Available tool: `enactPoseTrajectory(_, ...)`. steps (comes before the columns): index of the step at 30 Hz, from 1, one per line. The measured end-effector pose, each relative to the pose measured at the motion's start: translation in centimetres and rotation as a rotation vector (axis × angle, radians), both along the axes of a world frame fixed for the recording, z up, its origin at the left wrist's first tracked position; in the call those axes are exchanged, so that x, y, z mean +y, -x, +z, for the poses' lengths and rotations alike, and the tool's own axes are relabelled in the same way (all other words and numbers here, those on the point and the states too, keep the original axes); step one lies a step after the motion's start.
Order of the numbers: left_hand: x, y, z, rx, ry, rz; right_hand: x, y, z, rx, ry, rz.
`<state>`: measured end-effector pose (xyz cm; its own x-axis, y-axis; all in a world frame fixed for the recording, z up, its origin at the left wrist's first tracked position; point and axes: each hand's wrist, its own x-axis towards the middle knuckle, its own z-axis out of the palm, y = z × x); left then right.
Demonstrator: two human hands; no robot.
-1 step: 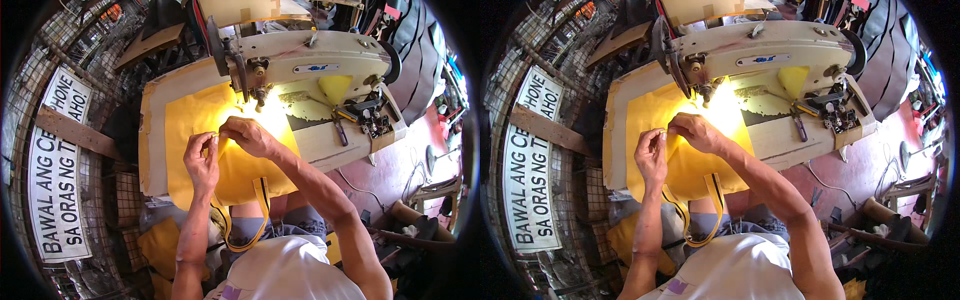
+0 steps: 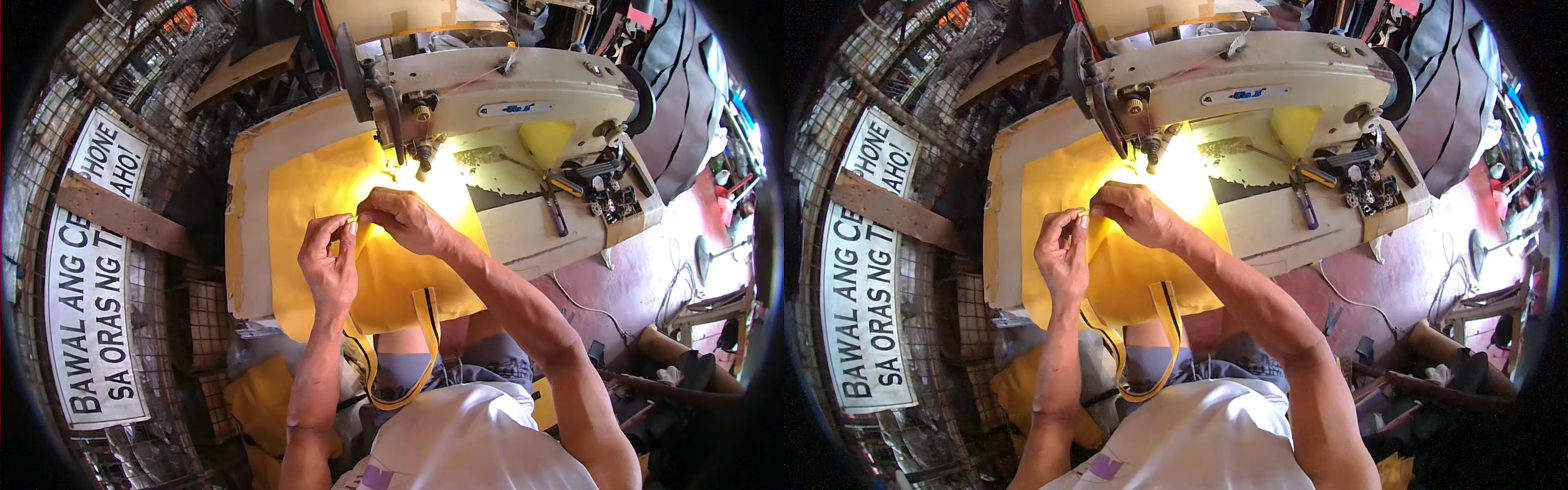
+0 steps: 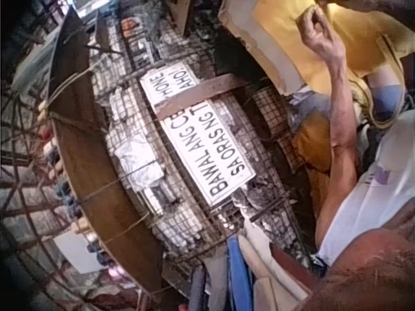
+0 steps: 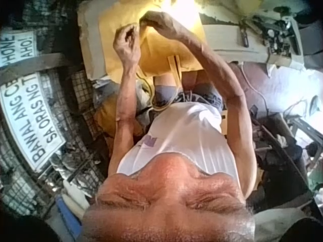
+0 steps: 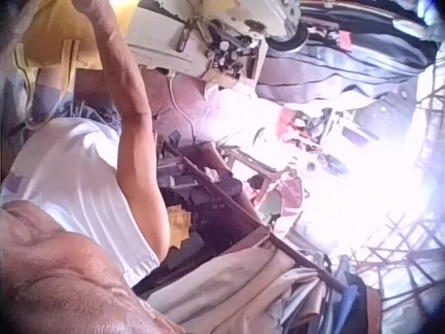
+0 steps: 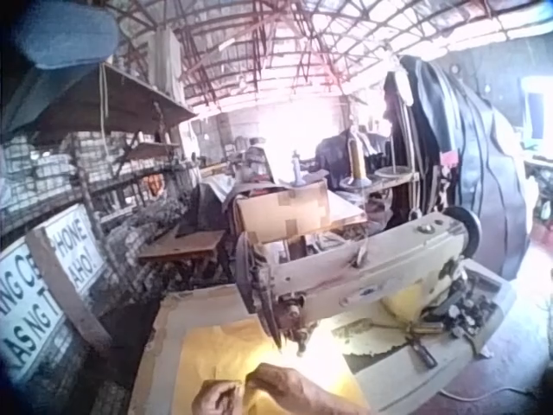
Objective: Sewing a yellow tote bag and attaching black-and-yellow handles using an industrial sewing machine.
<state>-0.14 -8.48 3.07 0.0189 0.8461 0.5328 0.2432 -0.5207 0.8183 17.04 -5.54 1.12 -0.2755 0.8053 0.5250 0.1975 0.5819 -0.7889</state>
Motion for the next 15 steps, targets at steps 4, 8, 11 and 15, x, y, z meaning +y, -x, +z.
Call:
enactPoseTrajectory(4, -1.0, -0.3, 0.3, 0.112, 0.012, -0.062, -2.3, -1.9, 1.3, -0.120, -0.035, 0.019)
enactPoseTrajectory(8, -2.7, -1.4, -0.8, 0.212, 0.021, -0.155, -6.8, -5.2, 1.0, -0.284, 0.128, -0.300)
enactPoseTrajectory(11, -3.6, -2.1, -2.0, 0.483, -0.209, -0.164, -9.7, -6.2, -0.4, -0.400, 0.063, -0.365)
enactPoseTrajectory(15, -4.5, -2.3, -3.1, 0.673, -0.251, -0.137, -11.4, -5.7, -2.0, -0.394, -0.066, -0.414)
